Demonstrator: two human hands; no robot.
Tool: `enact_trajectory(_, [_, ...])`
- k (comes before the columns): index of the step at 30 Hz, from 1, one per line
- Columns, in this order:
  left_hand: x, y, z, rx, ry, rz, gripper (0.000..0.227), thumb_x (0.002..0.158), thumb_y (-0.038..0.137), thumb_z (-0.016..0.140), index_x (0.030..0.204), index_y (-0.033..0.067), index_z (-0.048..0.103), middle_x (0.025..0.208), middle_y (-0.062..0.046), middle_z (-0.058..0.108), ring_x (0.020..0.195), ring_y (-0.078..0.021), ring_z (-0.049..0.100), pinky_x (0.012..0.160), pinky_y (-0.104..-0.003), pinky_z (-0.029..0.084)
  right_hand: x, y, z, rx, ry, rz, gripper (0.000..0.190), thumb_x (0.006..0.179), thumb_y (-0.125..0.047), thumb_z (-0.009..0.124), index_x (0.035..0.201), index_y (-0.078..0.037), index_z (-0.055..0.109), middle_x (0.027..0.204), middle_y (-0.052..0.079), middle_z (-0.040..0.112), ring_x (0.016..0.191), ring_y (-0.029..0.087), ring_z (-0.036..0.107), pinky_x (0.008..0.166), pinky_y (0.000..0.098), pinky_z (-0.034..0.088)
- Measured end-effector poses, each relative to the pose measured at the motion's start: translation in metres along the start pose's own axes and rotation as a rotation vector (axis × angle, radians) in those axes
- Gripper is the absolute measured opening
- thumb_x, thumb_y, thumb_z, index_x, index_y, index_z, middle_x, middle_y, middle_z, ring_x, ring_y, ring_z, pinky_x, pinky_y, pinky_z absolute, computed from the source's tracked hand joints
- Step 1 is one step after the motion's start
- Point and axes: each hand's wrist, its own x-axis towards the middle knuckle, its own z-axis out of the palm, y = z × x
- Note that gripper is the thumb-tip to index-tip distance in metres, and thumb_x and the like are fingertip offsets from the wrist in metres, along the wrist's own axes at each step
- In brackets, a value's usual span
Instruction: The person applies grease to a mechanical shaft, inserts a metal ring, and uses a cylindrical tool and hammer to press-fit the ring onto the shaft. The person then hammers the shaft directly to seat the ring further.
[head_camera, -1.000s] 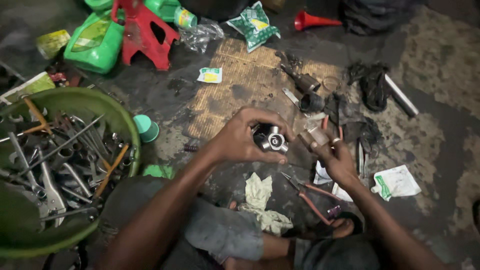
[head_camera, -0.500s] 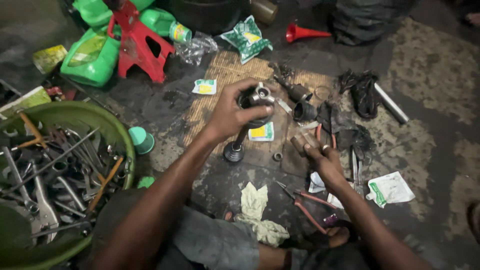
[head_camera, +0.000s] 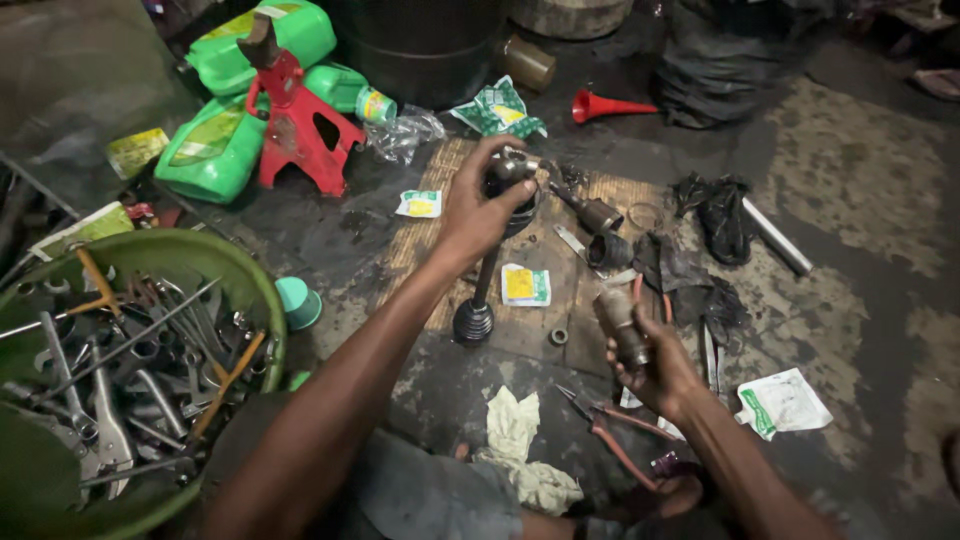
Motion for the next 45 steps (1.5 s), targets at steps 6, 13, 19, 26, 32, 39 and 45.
enact_trajectory(6, [0.002,0.006,0.016,0.059,0.161,0.074,0.048,0.08,0.002,0.082,0.122,0.0107,0.059,0.112,-0.005,0.068,0.103,-0.0165,0.068,0.092,-0.031,0.055,-0.004,-0.001,-0.001,-0.03,-0.001,-0.004,0.045,0.091,-0.054,0.064,0.115,-0.016,0.066,0.085,0.006,0.07,0.066,0.017,0.067,0.048,0.0227,0.047])
enact_trajectory(13, [-0.015,0.03,0.017,0.211,0.253,-0.111,0.043,0.085,0.008,0.079,0.12,0.0104,0.054,0.104,-0.007,0.068,0.096,-0.0196,0.069,0.085,-0.035,0.054,-0.02,-0.008,0.003,-0.152,0.014,-0.143,0.035,0.093,-0.033,0.069,0.124,-0.021,0.058,0.078,0.002,0.063,0.055,0.009,0.051,0.044,0.0216,0.04])
enact_trajectory(19, [-0.024,0.042,-0.003,0.319,0.133,0.066,0.041,0.089,0.009,0.076,0.123,0.008,0.052,0.104,-0.012,0.065,0.092,-0.0236,0.068,0.083,-0.037,0.055,-0.046,-0.023,0.046,-0.605,0.115,-0.408,0.059,0.092,-0.034,0.071,0.139,-0.002,0.055,0.082,0.006,0.064,0.057,0.012,0.053,0.045,0.0254,0.038])
enact_trajectory(26, [-0.027,0.043,-0.009,0.305,-0.018,0.042,0.04,0.09,0.01,0.074,0.127,0.01,0.058,0.104,-0.013,0.074,0.096,-0.0244,0.076,0.084,-0.037,0.059,-0.105,-0.09,0.128,-1.01,0.091,-1.089,0.077,0.094,-0.035,0.071,0.159,-0.01,0.037,0.134,0.023,0.062,0.112,0.03,0.068,0.089,0.041,0.061])
enact_trajectory(32, [-0.03,0.041,-0.015,0.241,0.002,0.122,0.043,0.087,0.001,0.066,0.128,0.0083,0.057,0.107,-0.014,0.074,0.1,-0.025,0.076,0.087,-0.037,0.059,-0.135,-0.115,0.18,-1.312,0.037,-1.26,0.082,0.091,-0.027,0.077,0.159,-0.015,0.034,0.127,0.027,0.067,0.111,0.036,0.072,0.091,0.0451,0.06])
enact_trajectory(39, [-0.034,0.041,-0.021,0.161,0.012,-0.025,0.037,0.09,0.003,0.073,0.124,0.007,0.061,0.103,-0.012,0.075,0.095,-0.0209,0.075,0.085,-0.035,0.058,-0.139,-0.128,0.191,-1.24,0.062,-1.528,0.072,0.1,-0.023,0.076,0.159,-0.011,0.036,0.133,0.025,0.069,0.117,0.034,0.073,0.097,0.0429,0.062])
enact_trajectory(45, [-0.034,0.042,-0.02,0.137,0.01,0.137,0.052,0.08,-0.008,0.06,0.13,0.0058,0.059,0.11,-0.012,0.072,0.102,-0.0188,0.073,0.09,-0.032,0.058,-0.144,-0.13,0.197,-1.533,0.053,-1.076,0.073,0.09,-0.024,0.076,0.153,-0.021,0.04,0.116,0.02,0.073,0.093,0.029,0.079,0.082,0.0411,0.065])
